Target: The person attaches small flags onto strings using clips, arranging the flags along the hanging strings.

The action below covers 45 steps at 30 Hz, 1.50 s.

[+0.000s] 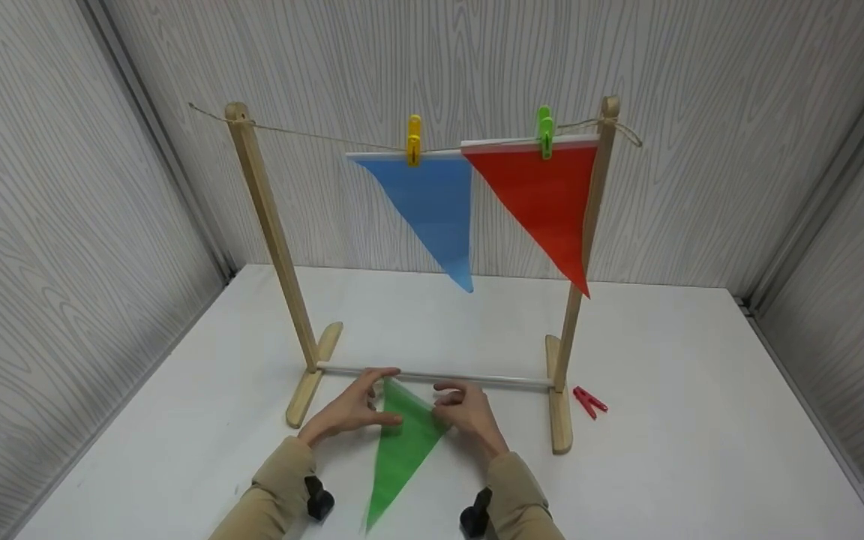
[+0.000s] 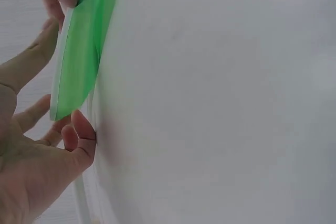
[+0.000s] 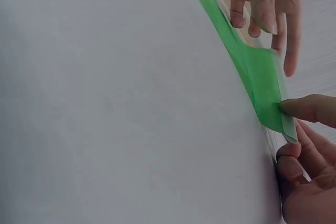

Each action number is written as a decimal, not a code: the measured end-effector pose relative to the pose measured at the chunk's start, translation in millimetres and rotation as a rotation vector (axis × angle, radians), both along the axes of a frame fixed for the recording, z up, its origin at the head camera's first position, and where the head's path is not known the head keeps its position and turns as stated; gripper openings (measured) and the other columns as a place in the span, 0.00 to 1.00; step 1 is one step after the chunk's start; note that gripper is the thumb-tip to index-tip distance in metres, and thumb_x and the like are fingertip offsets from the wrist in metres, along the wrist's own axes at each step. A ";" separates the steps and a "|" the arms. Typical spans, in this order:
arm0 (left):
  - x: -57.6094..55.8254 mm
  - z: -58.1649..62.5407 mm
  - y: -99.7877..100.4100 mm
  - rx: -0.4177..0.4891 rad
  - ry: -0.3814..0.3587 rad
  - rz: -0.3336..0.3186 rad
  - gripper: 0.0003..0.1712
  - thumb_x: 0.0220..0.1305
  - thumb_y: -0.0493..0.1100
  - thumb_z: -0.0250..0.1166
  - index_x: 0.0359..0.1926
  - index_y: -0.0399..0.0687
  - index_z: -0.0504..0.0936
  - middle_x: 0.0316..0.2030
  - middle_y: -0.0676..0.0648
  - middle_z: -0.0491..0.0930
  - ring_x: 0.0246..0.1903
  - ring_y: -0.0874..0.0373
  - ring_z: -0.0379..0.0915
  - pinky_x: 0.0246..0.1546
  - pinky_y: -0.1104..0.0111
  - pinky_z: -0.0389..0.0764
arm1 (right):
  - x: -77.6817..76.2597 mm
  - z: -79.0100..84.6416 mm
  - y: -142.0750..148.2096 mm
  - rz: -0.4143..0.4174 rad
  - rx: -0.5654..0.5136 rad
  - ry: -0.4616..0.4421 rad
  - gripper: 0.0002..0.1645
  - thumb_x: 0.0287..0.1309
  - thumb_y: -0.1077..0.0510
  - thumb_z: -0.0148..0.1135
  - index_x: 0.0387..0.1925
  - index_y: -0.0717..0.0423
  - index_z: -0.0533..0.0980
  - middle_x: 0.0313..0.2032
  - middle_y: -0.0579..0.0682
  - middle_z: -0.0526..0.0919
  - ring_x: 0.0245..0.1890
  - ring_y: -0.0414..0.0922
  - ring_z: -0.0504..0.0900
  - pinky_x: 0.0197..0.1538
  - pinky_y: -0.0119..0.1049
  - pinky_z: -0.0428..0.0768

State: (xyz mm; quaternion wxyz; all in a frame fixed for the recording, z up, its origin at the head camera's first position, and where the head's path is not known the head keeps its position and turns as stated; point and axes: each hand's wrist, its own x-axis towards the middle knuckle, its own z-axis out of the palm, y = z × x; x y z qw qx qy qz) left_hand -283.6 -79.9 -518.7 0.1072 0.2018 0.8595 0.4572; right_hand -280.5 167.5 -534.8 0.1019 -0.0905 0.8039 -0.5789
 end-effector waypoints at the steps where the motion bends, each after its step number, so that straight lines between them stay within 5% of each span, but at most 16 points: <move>1: -0.2 -0.3 -0.7 0.024 -0.014 0.008 0.48 0.58 0.48 0.76 0.74 0.42 0.62 0.71 0.35 0.62 0.72 0.35 0.57 0.70 0.42 0.65 | -0.1 0.3 0.1 -0.004 -0.008 -0.002 0.28 0.57 0.64 0.67 0.60 0.68 0.75 0.38 0.55 0.89 0.32 0.35 0.81 0.35 0.30 0.75; 7: -2.3 -3.0 -1.8 0.176 -0.104 0.066 0.41 0.64 0.41 0.71 0.72 0.38 0.61 0.62 0.33 0.70 0.56 0.42 0.71 0.55 0.55 0.77 | 0.2 0.7 0.7 -0.031 -0.060 -0.019 0.28 0.59 0.65 0.66 0.61 0.67 0.74 0.37 0.53 0.89 0.29 0.36 0.76 0.30 0.28 0.71; 14: -1.5 -5.8 0.8 0.282 -0.095 0.101 0.38 0.65 0.35 0.68 0.70 0.33 0.60 0.47 0.34 0.81 0.37 0.59 0.66 0.40 0.72 0.69 | -0.5 -1.0 -3.7 -0.127 -0.113 -0.056 0.26 0.61 0.65 0.65 0.61 0.66 0.75 0.33 0.44 0.88 0.26 0.35 0.73 0.27 0.27 0.67; 24: -0.6 -10.1 7.7 0.372 -0.154 0.126 0.19 0.64 0.34 0.68 0.55 0.33 0.78 0.44 0.39 0.86 0.36 0.64 0.73 0.39 0.73 0.74 | 2.2 -0.2 -7.0 -0.251 -0.244 -0.059 0.24 0.61 0.63 0.67 0.58 0.65 0.77 0.32 0.43 0.87 0.18 0.35 0.64 0.21 0.28 0.63; 31: -0.8 -10.3 10.1 0.444 -0.146 0.153 0.16 0.69 0.39 0.65 0.46 0.25 0.82 0.34 0.51 0.81 0.35 0.64 0.70 0.40 0.74 0.73 | 2.1 -0.3 -8.3 -0.271 -0.264 -0.056 0.23 0.61 0.62 0.68 0.57 0.63 0.78 0.18 0.40 0.68 0.15 0.36 0.61 0.20 0.30 0.63; 37: -0.1 -12.0 10.7 0.495 -0.179 0.218 0.18 0.71 0.42 0.64 0.44 0.26 0.82 0.31 0.55 0.76 0.33 0.63 0.66 0.37 0.72 0.69 | 2.6 -0.5 -7.6 -0.287 -0.288 -0.051 0.22 0.62 0.61 0.68 0.56 0.63 0.78 0.19 0.41 0.72 0.15 0.37 0.62 0.20 0.29 0.65; 45: -0.6 -18.7 15.1 0.553 -0.213 0.312 0.16 0.68 0.44 0.67 0.44 0.31 0.84 0.32 0.56 0.79 0.35 0.64 0.70 0.40 0.74 0.72 | 6.4 1.8 -1.5 -0.344 -0.346 -0.080 0.23 0.64 0.61 0.66 0.58 0.65 0.77 0.37 0.43 0.88 0.26 0.36 0.75 0.26 0.28 0.72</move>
